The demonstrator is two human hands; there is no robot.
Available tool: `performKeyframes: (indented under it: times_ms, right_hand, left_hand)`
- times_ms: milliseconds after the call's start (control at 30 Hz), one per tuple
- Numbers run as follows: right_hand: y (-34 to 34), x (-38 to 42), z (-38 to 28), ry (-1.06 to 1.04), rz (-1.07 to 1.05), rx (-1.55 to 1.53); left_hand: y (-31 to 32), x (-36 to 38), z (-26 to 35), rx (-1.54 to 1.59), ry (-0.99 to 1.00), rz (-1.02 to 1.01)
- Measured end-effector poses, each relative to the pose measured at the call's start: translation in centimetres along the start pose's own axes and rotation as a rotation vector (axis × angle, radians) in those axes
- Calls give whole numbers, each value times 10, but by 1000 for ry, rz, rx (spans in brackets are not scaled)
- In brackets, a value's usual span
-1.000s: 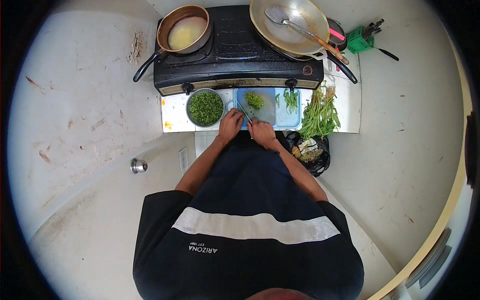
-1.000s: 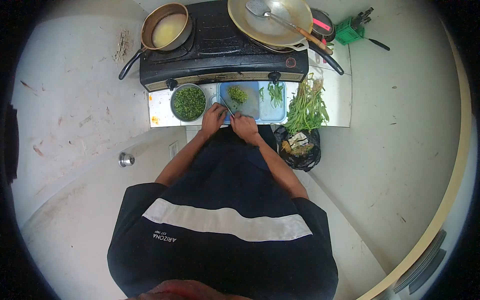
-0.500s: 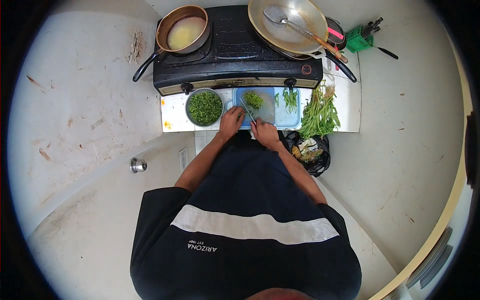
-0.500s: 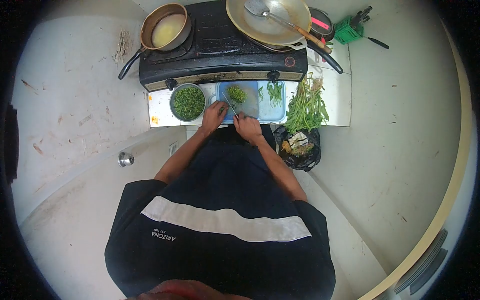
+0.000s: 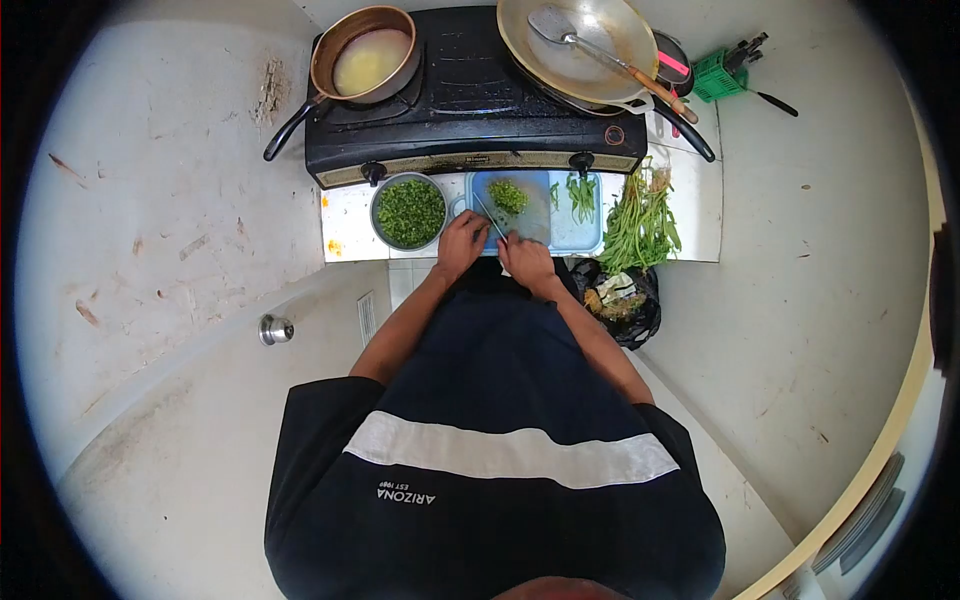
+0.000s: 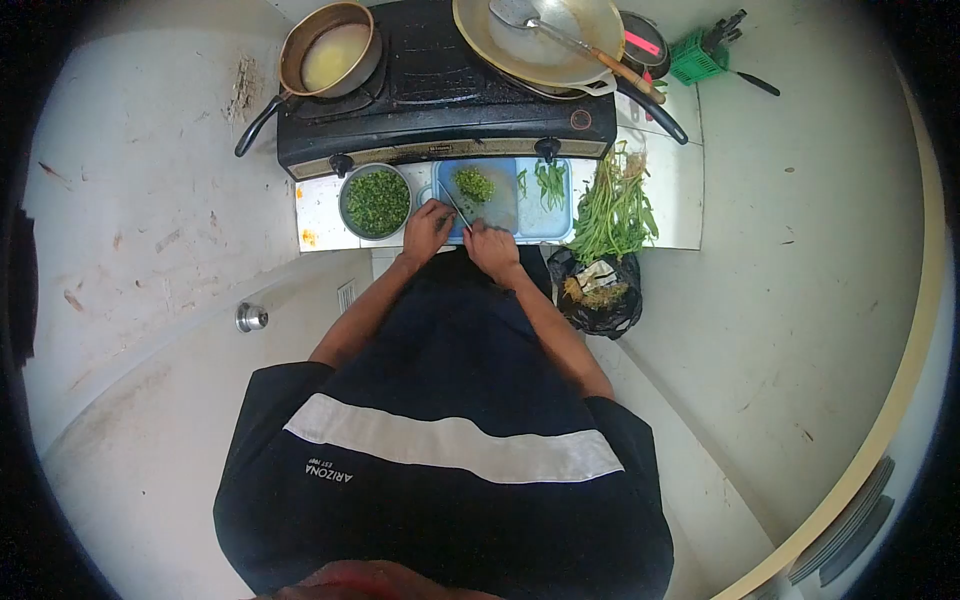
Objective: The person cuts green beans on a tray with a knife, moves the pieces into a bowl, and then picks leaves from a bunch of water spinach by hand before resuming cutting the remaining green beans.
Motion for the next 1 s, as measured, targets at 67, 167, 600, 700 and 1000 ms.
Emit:
performKeyframes:
  times_ms: [67, 167, 600, 700, 1000]
  right_hand:
    - [-3, 6, 2, 4, -4, 4]
    - [-5, 12, 6, 31, -8, 9]
    - [-4, 2, -7, -24, -20, 15]
    - [-4, 2, -5, -34, 27, 22]
    - [-7, 11, 7, 0, 27, 2]
  left_hand:
    - [-1, 0, 0, 0, -5, 13]
    - [-2, -1, 2, 14, -25, 25]
    - [-2, -4, 1, 23, -59, -11]
    - [1, -4, -3, 63, -90, -10]
    - [3, -4, -7, 94, -141, -18]
Point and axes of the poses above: each hand's wrist, its own x-axis away from the middle knuckle, its own y-axis out of the palm, z = x × y, the point moved 8 cm from there along -x, towards the middle knuckle, and after that the axes turned 6 degrees about -z, right-handed, at the moved point
